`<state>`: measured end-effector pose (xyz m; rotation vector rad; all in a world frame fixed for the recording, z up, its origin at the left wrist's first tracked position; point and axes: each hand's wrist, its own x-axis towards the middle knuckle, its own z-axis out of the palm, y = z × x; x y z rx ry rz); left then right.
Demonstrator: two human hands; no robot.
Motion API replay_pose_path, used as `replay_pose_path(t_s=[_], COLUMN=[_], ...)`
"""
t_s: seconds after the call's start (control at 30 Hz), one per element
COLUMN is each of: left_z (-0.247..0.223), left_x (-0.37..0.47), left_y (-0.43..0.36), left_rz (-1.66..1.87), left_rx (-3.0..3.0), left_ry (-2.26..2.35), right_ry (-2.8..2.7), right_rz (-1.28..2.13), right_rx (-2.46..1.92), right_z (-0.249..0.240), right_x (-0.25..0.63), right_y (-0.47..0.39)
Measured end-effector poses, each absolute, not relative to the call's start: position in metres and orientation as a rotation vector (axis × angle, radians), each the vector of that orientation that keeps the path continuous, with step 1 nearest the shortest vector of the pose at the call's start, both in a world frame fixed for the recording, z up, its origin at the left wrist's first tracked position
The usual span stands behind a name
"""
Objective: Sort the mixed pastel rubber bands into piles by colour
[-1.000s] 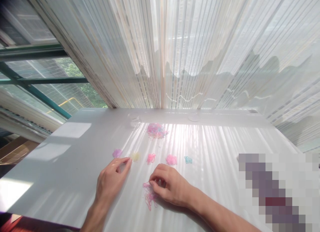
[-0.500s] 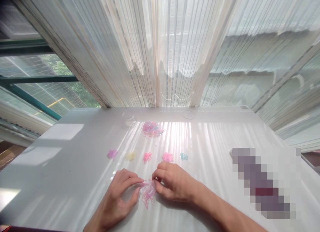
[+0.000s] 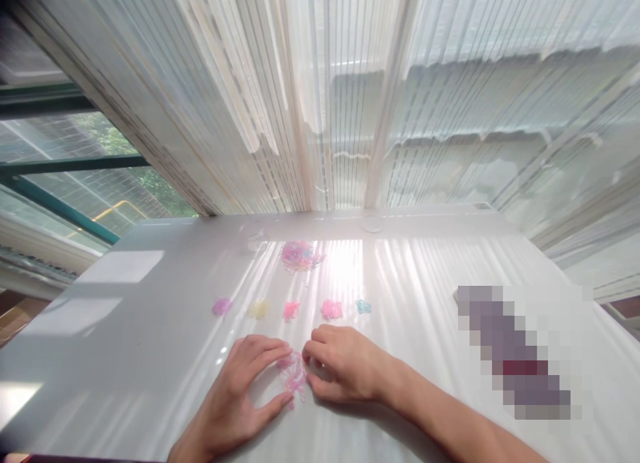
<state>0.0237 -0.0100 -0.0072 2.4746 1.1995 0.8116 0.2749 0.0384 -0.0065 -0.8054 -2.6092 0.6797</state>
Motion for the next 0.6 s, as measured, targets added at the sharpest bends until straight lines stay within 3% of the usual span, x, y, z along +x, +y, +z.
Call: replay_pose_path(t_s=[0.6], left_z=[-0.0061], left_x=[0.0258], left_y=[-0.0098], left_rz=[0.805], left_rx=[2.505], left_ry=[1.177], right_ry=[-2.611], right_rz=[0.674], right_rx=[-0.897], right_z=[-0.0054], right_x=[0.2715], right_y=[0.0403])
